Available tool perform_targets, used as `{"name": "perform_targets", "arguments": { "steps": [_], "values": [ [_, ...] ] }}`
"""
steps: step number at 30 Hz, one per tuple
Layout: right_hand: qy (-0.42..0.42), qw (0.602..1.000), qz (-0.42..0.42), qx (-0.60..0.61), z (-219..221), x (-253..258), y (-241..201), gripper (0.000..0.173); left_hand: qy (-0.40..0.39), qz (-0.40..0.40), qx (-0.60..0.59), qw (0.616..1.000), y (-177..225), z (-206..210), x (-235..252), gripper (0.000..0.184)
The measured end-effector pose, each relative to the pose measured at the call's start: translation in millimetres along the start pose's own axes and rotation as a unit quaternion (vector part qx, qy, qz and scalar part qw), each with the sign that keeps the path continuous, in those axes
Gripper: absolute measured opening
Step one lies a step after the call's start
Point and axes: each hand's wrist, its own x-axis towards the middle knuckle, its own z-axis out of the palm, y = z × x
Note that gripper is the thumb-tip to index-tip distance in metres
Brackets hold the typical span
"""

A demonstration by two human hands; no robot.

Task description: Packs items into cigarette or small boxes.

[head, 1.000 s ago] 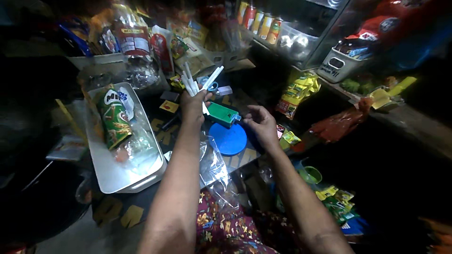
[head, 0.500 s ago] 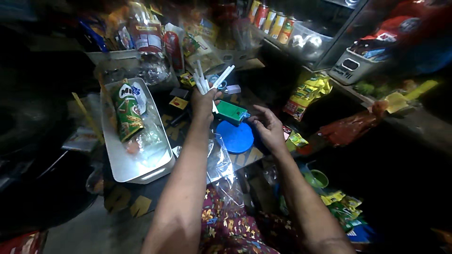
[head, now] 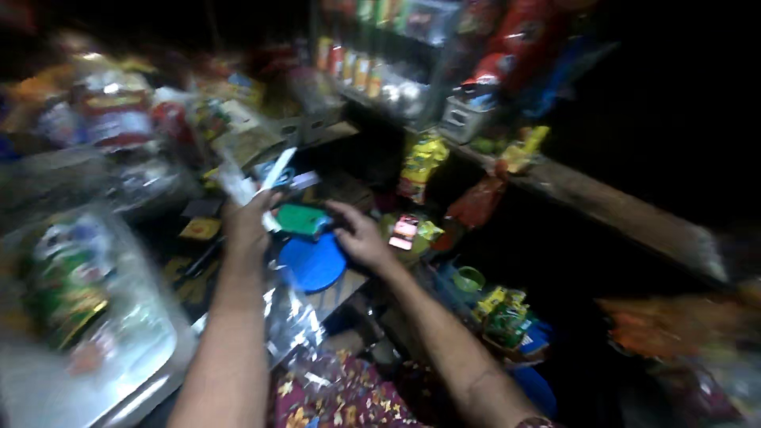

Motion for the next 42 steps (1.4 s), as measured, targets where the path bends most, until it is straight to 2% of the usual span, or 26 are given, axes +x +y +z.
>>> {"name": "perform_targets", "arguments": {
  "steps": [6,13,19,23,28,31,38,42],
  "values": [
    [-0.034,0.990,0.025,0.131,-8,8,-4,0.050,-0.006,0.023,0.038,0.999,-7,-2,4,0.038],
    [-0.086,0.972,0.023,0.218,-15,8,-9,0.064,0.005,0.044,0.030,0.999,1,3,-15,0.033],
    [-0.090,0.976,0.053,0.192,-15,9,-6,0.065,0.007,0.039,0.020,0.999,0,8,-21,0.030],
    [-0.086,0.979,0.039,0.183,-15,7,-8,0.066,0.002,0.040,0.016,0.999,-2,6,-19,0.030],
    [-0.092,0.990,0.002,0.106,-14,6,-9,0.058,0.011,0.035,0.018,0.999,0,8,-23,0.031],
    [-0.075,0.994,-0.002,0.082,-15,5,-13,0.053,0.012,0.030,0.017,0.999,2,10,-24,0.032],
    [0.022,0.996,-0.018,0.087,-12,-1,-19,0.045,0.012,0.012,0.010,1.000,6,14,-28,0.032],
    [0.109,0.989,-0.008,0.096,3,-6,-21,0.036,0.038,0.026,0.006,0.999,3,9,-21,0.033]
  ]
}}
